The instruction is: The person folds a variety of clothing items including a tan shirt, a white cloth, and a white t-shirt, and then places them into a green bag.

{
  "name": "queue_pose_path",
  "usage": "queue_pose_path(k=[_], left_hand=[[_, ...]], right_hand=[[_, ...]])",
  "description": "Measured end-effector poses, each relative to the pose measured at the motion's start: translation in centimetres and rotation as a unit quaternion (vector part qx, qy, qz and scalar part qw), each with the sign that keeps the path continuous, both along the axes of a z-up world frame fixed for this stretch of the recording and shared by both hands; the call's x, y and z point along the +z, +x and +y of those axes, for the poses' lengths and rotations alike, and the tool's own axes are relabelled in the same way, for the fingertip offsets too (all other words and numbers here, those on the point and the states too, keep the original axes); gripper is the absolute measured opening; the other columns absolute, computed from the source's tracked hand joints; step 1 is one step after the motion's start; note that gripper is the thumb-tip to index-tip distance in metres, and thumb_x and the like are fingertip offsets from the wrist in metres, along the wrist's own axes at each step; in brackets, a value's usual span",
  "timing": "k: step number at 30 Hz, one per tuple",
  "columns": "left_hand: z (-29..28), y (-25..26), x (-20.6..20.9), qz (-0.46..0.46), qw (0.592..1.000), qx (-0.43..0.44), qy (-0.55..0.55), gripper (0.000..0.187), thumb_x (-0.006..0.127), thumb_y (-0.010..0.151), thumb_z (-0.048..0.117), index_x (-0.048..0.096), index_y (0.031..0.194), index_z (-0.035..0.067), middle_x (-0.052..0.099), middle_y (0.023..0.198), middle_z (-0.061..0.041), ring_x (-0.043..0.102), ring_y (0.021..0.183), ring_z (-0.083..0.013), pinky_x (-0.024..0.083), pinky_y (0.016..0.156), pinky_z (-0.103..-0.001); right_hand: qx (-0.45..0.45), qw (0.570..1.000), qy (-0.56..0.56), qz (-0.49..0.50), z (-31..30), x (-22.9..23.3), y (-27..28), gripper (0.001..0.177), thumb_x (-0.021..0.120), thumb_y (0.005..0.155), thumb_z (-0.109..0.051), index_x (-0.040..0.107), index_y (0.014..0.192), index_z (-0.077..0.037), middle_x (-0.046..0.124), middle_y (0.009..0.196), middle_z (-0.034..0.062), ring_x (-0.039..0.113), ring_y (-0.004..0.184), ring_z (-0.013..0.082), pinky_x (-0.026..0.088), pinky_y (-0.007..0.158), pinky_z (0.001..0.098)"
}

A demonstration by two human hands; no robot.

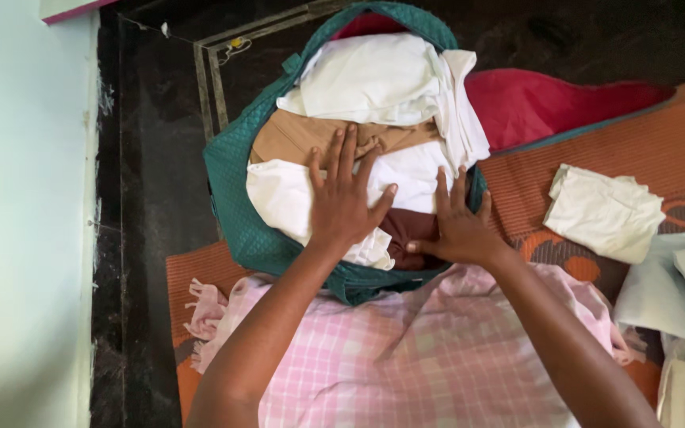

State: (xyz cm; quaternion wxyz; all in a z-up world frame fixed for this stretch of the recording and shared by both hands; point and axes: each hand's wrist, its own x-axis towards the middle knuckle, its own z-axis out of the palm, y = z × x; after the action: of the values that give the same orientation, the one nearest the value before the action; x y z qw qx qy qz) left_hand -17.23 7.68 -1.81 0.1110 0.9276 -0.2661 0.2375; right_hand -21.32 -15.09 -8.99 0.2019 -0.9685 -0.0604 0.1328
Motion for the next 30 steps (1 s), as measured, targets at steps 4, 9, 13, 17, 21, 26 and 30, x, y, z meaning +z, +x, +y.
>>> queue_pose_path(k=[4, 9, 13, 17, 21, 26, 30], left_hand=[[-0.1, -0.2, -0.2, -0.001, 1.000, -0.006, 0.000, 0.068, 0.056, 0.100, 0.055, 0.051, 0.151, 0.010, 0.029, 0.168, -0.021, 0.022, 0.157, -0.0372, 0.012, 0.124, -0.064], [0.3, -0.3, -1.1, 0.030, 0.999, -0.033, -0.005, 0.069, 0.056, 0.103, 0.053, 0.047, 0.154, 0.007, 0.027, 0.169, -0.022, 0.020, 0.159, -0.0406, 0.011, 0.127, -0.064], [-1.4, -2.0, -1.2, 0.061, 0.998, -0.012, -0.030, 0.072, 0.056, 0.101, 0.050, 0.045, 0.156, 0.004, 0.025, 0.168, -0.029, 0.018, 0.157, -0.0456, 0.006, 0.122, -0.068], [-5.9, -4.9, -1.3, 0.067, 0.995, -0.041, -0.063, 0.073, 0.059, 0.099, 0.050, 0.046, 0.152, 0.002, 0.026, 0.163, -0.036, 0.018, 0.153, -0.0531, 0.012, 0.119, -0.069], [-12.4, -6.9, -2.8, 0.194, 0.944, -0.211, -0.166, 0.064, 0.064, 0.098, 0.039, 0.051, 0.148, 0.002, 0.043, 0.155, -0.032, 0.040, 0.146, -0.0481, 0.036, 0.119, -0.054], [-22.0, -4.7, -9.9, 0.444, 0.785, -0.300, -0.312, 0.051, 0.066, 0.100, 0.034, 0.057, 0.141, 0.004, 0.060, 0.147, -0.023, 0.058, 0.138, -0.0314, 0.050, 0.109, -0.042], [-29.2, -3.0, -19.0, 0.602, 0.646, -0.252, -0.396, 0.056, 0.066, 0.101, 0.033, 0.052, 0.145, 0.001, 0.069, 0.126, -0.031, 0.067, 0.113, -0.0342, 0.055, 0.096, -0.041]], right_hand=[[-0.009, 0.998, 0.020, -0.059, -0.6, -1.6, -0.9, 0.144, 0.071, 0.070, -0.079, -0.013, 0.161, -0.006, -0.009, 0.164, 0.0370, -0.008, 0.155, 0.0479, 0.004, 0.115, 0.0737], [-0.022, 0.972, 0.096, -0.212, 0.1, -3.6, -2.9, 0.128, 0.068, 0.079, -0.077, 0.007, 0.164, -0.002, 0.007, 0.166, 0.0349, 0.000, 0.157, 0.0474, 0.003, 0.120, 0.0691], [-0.027, 0.952, 0.265, -0.149, -1.9, -1.4, -5.0, 0.100, 0.065, 0.091, -0.064, 0.024, 0.164, -0.009, 0.011, 0.168, 0.0329, 0.009, 0.156, 0.0456, 0.014, 0.122, 0.0611], [-0.115, 0.819, 0.562, 0.003, -6.3, 0.8, -5.2, 0.073, 0.057, 0.096, -0.058, 0.048, 0.152, -0.011, 0.055, 0.151, 0.0208, 0.052, 0.141, 0.0348, 0.051, 0.104, 0.0468], [-0.235, 0.858, 0.457, 0.020, -11.3, -0.1, -6.7, 0.060, 0.054, 0.097, -0.051, 0.058, 0.142, -0.012, 0.066, 0.131, 0.0114, 0.062, 0.120, 0.0242, 0.055, 0.090, 0.0386], [-0.241, 0.878, 0.412, -0.038, -17.7, -5.7, -8.2, 0.052, 0.059, 0.100, -0.040, 0.061, 0.138, -0.004, 0.073, 0.122, 0.0102, 0.068, 0.110, 0.0193, 0.054, 0.093, 0.0321], [-0.279, 0.891, 0.356, -0.042, -20.9, -9.3, -9.4, 0.060, 0.070, 0.093, -0.031, 0.053, 0.143, -0.002, 0.071, 0.125, 0.0152, 0.070, 0.112, 0.0236, 0.054, 0.097, 0.0336]])
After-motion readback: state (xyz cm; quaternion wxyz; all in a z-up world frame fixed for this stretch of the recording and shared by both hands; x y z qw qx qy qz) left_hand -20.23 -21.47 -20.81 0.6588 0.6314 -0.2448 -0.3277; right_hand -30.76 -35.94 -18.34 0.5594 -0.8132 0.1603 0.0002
